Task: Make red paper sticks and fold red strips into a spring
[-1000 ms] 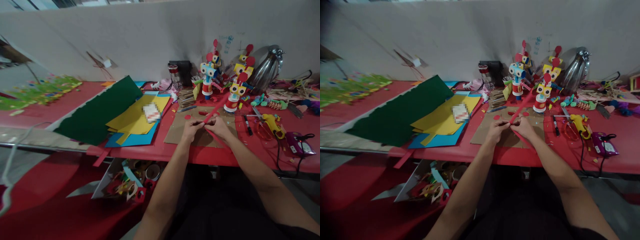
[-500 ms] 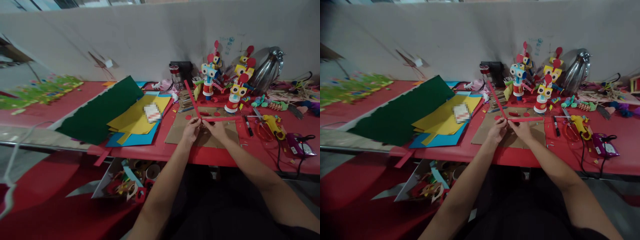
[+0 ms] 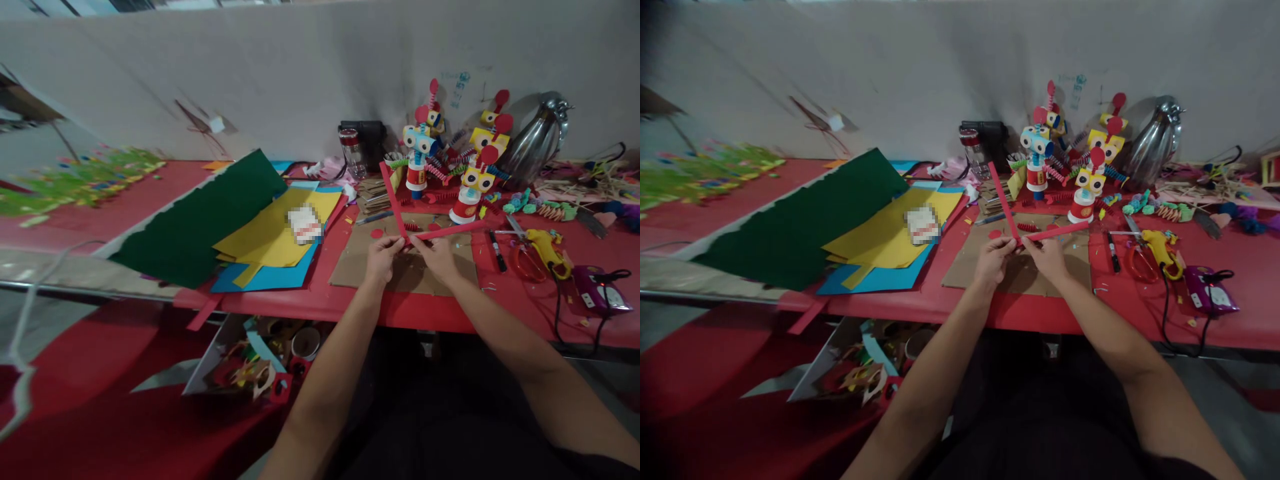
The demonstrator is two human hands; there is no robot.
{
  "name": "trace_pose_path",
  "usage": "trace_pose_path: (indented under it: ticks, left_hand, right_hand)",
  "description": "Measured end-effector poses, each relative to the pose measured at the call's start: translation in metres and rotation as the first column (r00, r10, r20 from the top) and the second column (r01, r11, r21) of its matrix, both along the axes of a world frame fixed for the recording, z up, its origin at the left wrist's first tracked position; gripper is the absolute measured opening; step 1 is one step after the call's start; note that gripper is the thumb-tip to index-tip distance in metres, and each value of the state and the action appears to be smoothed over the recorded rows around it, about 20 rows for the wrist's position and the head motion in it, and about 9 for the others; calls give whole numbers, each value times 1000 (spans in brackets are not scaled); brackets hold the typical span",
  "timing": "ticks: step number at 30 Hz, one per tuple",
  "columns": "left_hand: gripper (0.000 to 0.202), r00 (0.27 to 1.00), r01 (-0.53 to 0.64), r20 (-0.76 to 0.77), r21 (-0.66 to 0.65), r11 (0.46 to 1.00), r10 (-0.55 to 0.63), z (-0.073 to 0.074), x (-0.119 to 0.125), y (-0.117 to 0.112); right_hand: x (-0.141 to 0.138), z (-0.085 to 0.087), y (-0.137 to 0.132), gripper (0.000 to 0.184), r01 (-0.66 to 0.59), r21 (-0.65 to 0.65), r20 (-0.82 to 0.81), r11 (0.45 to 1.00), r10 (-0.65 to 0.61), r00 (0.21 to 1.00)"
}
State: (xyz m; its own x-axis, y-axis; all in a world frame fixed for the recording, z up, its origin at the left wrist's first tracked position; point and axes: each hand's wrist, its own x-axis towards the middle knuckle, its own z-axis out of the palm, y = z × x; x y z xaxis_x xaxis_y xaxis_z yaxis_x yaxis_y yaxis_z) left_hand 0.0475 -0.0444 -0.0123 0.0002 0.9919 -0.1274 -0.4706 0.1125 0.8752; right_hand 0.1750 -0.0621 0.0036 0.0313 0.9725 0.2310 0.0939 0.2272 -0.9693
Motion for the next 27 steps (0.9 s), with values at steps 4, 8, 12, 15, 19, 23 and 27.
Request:
trace_pose_path:
  ticks: [4, 8, 12, 15, 19, 23, 27]
  left_hand:
    - [15, 997, -23, 67, -42, 999, 26, 0, 1, 1]
    - [15, 995, -24, 97, -76, 997, 32, 1, 0, 1]
    - [16, 991, -37, 128, -81, 996, 47, 1, 0, 3]
    - [17, 991, -45, 118, -79, 996, 54, -1, 0, 4]
    - [21, 994, -40, 102, -9, 999, 41, -2, 1, 1]
    - [24, 992, -37, 125, 60, 998, 29, 2, 2, -3]
    - [27, 992, -1, 124, 58, 998, -6, 4, 1, -4]
  right_hand:
    - [-1, -7, 5, 20, 31, -57, -64, 998, -35, 997]
    - [-3, -9, 6, 20, 43, -119, -132, 992, -58, 990]
    - [-7, -5, 3, 19, 25, -171, -247, 985, -68, 967]
    - [-10, -3, 2, 18, -3, -182, -334, 983, -59, 941]
    - [-9, -1, 0, 19, 9, -150, -316, 989, -56, 947]
    - [-5, -2, -1, 21, 13, -110, -242, 994, -40, 969]
    - [-4, -8, -1, 19, 43, -165, -189, 985, -74, 979]
